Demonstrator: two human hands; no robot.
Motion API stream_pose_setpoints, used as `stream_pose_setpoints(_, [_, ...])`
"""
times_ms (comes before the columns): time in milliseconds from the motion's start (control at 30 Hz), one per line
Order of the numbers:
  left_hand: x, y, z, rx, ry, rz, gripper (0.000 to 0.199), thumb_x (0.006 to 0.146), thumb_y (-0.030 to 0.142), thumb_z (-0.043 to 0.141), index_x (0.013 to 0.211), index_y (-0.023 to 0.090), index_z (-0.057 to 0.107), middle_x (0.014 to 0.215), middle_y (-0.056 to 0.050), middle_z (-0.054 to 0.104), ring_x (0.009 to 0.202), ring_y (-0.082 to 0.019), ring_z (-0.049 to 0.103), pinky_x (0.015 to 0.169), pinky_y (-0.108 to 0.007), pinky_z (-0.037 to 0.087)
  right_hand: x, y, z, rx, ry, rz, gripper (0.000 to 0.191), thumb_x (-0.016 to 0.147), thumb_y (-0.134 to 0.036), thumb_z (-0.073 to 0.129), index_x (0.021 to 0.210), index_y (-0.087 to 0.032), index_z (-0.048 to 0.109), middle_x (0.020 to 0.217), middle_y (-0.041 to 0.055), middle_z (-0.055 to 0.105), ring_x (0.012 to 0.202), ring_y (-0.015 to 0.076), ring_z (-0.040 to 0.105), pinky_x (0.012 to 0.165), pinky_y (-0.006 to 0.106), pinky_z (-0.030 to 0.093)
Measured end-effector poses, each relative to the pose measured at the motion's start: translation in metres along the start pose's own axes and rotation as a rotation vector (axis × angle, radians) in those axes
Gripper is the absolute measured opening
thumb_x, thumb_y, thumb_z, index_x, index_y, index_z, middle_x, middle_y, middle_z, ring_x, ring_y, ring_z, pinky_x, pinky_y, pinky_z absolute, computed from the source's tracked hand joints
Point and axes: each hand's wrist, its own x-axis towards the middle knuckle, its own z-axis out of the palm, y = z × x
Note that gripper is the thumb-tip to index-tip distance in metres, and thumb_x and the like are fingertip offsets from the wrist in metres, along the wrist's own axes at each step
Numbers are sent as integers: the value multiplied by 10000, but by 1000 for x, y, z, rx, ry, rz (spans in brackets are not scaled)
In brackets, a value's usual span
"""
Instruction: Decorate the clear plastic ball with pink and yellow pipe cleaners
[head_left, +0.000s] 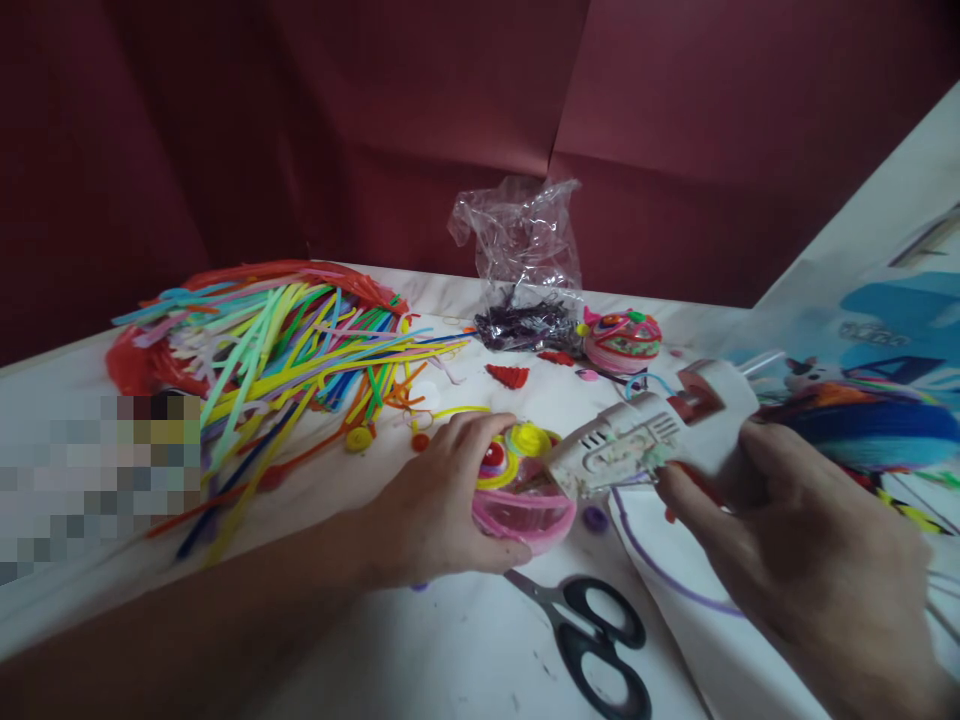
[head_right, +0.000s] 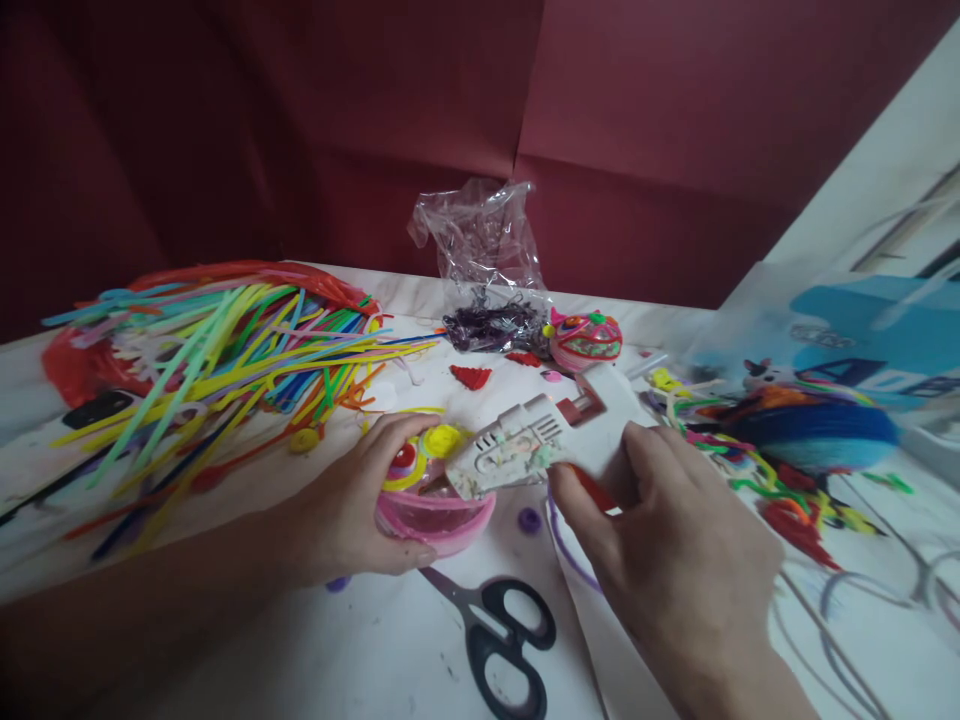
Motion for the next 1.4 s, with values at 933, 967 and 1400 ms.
stream_pose_setpoints(933, [-2, 1, -2, -40, -33, -10, 823, 589, 308, 729, 1305, 224, 332, 1343, -96, 430, 1179, -286, 461, 964, -421, 456, 3, 12, 0, 54, 20, 79, 350, 723, -457, 500, 564, -291, 236, 500, -22, 396, 462, 203, 460, 422, 287, 257])
stream_pose_setpoints(967, [-2, 1, -2, -36, -31, -9, 825, 588, 305, 729, 1306, 221, 332, 1344, -98, 428, 1178, -289, 460, 962, -421, 456, 4, 11, 1, 50, 28, 65, 352, 724, -458, 500, 565, -291, 235, 503, -21, 398, 466, 205, 466, 419, 286, 256])
stream_pose_setpoints(1400, [-1, 1, -2, -56, -17, -4, 825, 584, 339, 730, 1305, 245, 341, 1316, -97, 453, 1159, -305, 476, 948, -452, 458, 3, 12, 1, 40, 10, 23, 326, 751, -440, 469, 583, -291, 233, 523, -11, 417, 489, 223, 495, 425, 283, 256])
